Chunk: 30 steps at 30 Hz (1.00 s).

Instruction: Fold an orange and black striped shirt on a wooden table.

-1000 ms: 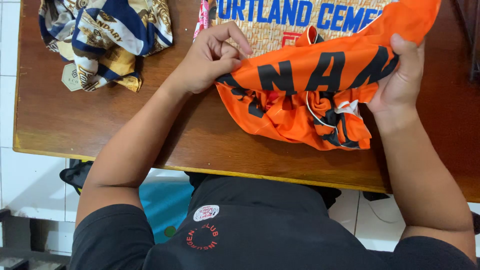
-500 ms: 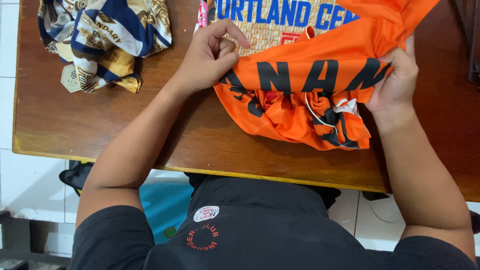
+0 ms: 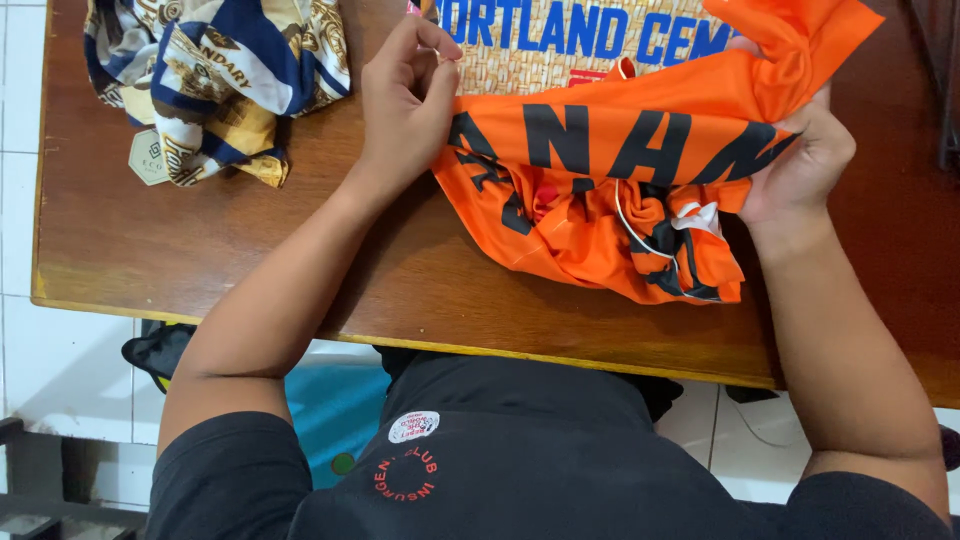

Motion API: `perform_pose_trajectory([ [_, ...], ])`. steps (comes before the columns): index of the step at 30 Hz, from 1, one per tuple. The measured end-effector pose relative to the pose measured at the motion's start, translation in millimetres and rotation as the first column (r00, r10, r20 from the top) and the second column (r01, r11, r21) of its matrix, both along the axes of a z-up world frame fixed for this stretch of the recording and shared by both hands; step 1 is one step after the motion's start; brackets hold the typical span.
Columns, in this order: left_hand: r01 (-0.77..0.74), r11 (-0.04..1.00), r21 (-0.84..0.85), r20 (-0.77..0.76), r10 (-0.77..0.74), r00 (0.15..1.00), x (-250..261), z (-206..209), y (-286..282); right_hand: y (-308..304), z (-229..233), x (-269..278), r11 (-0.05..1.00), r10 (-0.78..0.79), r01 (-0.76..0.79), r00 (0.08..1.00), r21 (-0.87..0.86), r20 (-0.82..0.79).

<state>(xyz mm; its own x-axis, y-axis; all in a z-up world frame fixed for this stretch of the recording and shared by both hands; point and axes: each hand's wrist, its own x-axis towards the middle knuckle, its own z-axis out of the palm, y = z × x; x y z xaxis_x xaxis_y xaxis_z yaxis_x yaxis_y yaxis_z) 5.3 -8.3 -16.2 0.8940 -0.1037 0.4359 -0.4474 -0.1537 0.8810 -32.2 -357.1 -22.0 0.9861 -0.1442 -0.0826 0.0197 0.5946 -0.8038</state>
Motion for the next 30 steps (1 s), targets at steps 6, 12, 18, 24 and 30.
perform_pose_trajectory([
  [6,-0.018,0.986,0.164,0.095,0.003,0.996,-9.2,11.2,-2.3,-11.8,-12.3,4.9,1.000,-0.015,0.017,0.997,0.023,-0.076],
  [12,0.039,0.938,0.344,0.141,-0.093,0.986,-12.4,5.5,-7.1,-16.6,-19.1,11.0,0.997,0.023,-0.014,0.994,0.082,-0.111],
  [18,0.024,0.934,0.356,0.155,-0.084,0.984,-14.0,5.3,-10.4,-24.6,-19.8,12.9,0.989,0.122,-0.110,0.985,0.101,-0.125],
  [24,-0.012,0.912,0.410,0.171,-0.064,0.983,-13.8,-1.1,-10.9,-15.1,-14.8,16.4,0.990,0.131,-0.121,0.979,0.070,-0.155],
  [30,-0.010,0.889,0.458,0.139,-0.061,0.988,-4.2,-3.7,-11.1,-3.0,-0.2,18.4,0.955,0.289,-0.293,0.953,-0.036,-0.095],
])
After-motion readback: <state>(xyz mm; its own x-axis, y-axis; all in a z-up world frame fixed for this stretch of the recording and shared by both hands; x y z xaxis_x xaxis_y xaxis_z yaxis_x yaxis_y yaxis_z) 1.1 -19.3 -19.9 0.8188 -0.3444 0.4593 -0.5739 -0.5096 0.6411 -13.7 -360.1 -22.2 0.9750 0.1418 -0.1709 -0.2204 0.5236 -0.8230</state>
